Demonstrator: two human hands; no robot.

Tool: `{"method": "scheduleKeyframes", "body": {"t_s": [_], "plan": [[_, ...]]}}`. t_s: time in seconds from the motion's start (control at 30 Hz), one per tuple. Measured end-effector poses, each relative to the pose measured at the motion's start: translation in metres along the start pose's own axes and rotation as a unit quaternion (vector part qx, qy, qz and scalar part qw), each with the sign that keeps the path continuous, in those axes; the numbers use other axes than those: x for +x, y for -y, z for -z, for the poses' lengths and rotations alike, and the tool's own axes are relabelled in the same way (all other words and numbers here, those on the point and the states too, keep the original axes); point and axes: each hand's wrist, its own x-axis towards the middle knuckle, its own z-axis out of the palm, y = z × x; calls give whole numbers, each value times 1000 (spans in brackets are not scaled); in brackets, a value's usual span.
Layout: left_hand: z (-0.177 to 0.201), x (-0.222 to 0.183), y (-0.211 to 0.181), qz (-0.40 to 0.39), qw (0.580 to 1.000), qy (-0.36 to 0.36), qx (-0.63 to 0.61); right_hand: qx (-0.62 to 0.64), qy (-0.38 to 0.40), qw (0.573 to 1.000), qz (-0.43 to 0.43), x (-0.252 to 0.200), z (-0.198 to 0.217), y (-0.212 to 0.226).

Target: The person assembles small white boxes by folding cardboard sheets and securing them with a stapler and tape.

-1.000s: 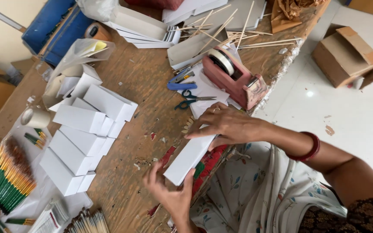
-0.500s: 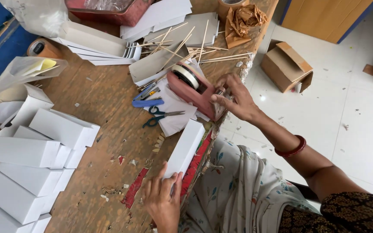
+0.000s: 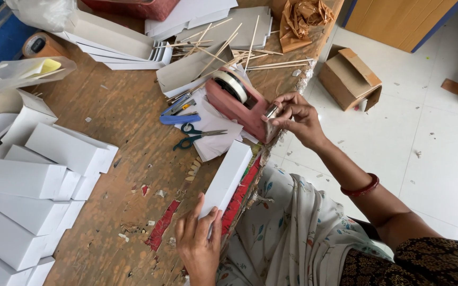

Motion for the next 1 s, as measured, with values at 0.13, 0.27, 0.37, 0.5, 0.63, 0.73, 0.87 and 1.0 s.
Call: {"method": "scheduleKeyframes", "body": {"t_s": [0.13,0.27,0.37,0.5,0.63,0.73,0.87,1.0], "plan": [[-1,0,-4,-12,999,-19,-34,-91,15,992,81,3,27,-22],[2,-8,-10,-26,998,-49,-38,-35,-12,997,72,-35,31,-46],[-10,-11,-11,-42,995,-81,-36,64,28,996,48,-75,-18,-21],[-19,-33,-10,-70,993,-89,-25,178,170,962,-121,-117,-86,16],[-16,-29,-15,-92,992,-83,-2,179,162,933,-267,-121,-103,7],[-6,-13,-24,-65,995,-60,50,166,156,923,-310,-113,-108,2],[-6,-6,-24,42,996,7,81,12,161,942,-294,-97,-110,6],[-13,-15,-15,91,994,-9,52,-68,204,950,-227,-79,-113,9]]}}
